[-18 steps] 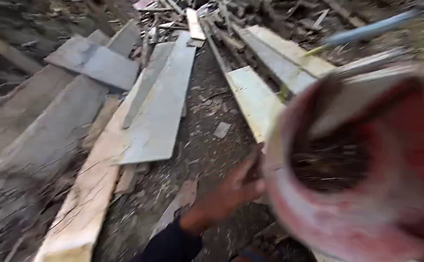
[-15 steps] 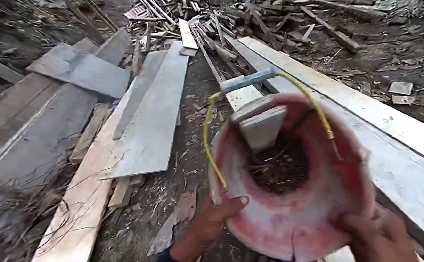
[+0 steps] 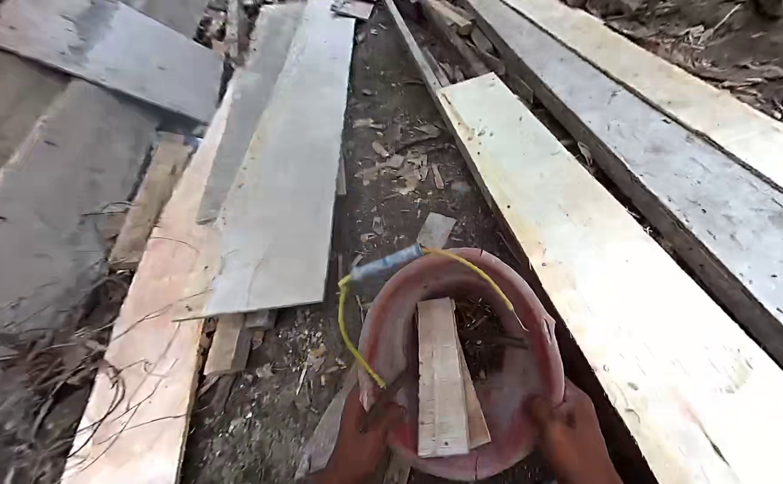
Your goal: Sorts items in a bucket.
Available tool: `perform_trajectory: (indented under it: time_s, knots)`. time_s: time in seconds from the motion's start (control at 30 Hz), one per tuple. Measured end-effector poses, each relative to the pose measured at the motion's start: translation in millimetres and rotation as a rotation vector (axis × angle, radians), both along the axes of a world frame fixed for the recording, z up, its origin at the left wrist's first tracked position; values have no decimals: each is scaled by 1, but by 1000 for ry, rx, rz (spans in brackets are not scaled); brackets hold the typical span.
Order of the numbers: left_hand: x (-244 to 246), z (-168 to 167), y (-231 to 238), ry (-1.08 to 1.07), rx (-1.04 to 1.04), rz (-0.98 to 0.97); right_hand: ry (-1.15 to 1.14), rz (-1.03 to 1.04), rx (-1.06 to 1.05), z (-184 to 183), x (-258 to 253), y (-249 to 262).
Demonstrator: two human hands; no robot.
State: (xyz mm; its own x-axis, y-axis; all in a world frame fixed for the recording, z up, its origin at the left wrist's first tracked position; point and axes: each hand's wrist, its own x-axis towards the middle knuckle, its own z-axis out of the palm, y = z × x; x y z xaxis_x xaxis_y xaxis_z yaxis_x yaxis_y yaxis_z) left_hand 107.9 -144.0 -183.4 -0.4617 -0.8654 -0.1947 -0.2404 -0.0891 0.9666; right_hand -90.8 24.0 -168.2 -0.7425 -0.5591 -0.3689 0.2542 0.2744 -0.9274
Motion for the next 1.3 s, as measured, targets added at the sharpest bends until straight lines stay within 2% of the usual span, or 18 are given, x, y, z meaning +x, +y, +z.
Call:
perform_trajectory:
  time_s: [0.17,0.23,0.3,0.37,0.43,0.47,0.53,0.6,0.67,0.73,0.8,0.9,0.97,1.0,1.07,1.1,1.2,1.3]
  knots:
    - [-7,-21,2,6,373,54,-34,110,171,-19,-17,-1]
    - [-10,-16,-1,-12,413,102,-35,132,221,-18,-22,-6]
    - [0,-5,1,-114,152,74,-31,198,276,-14,-25,-7]
    - [14,19,6,-246,-324,-18,-28,263,324,-11,-32,-7]
    - [12,46,8,-280,-736,-222,-33,283,351,-12,-34,-6]
    - [-1,53,10,-268,-837,-372,-30,288,358,-12,-34,-5]
    - [-38,50,15,-279,-861,-786,-17,286,358,-12,-34,-5]
    - [-71,34,7,-471,-792,-1253,-32,292,343,-11,-36,-5]
    - [-85,19,-13,-520,-931,-1495,-73,310,322,-10,-39,-3]
    - [-87,31,-47,-395,-1100,-1481,-62,348,347,-8,-44,1]
    - [-88,57,-98,-377,-1054,-1391,90,424,473,1,-48,4]
    - [-93,91,-157,-562,-1012,-1228,688,494,760,35,-45,-2]
    - [-94,90,-160,-626,-1071,-1128,1059,480,646,50,-35,-11]
    - [-94,84,-154,-620,-1106,-1086,1145,526,526,50,-30,-19]
    - [-96,70,-135,-574,-1200,-1000,1159,717,362,35,-20,-42]
    - [-98,65,-127,-557,-1246,-966,1142,825,371,21,-15,-54]
    - [-103,56,-122,-556,-1319,-921,1079,1038,600,-16,-7,-85]
    - [-99,50,-132,-548,-1376,-945,1109,1052,689,-28,-1,-97]
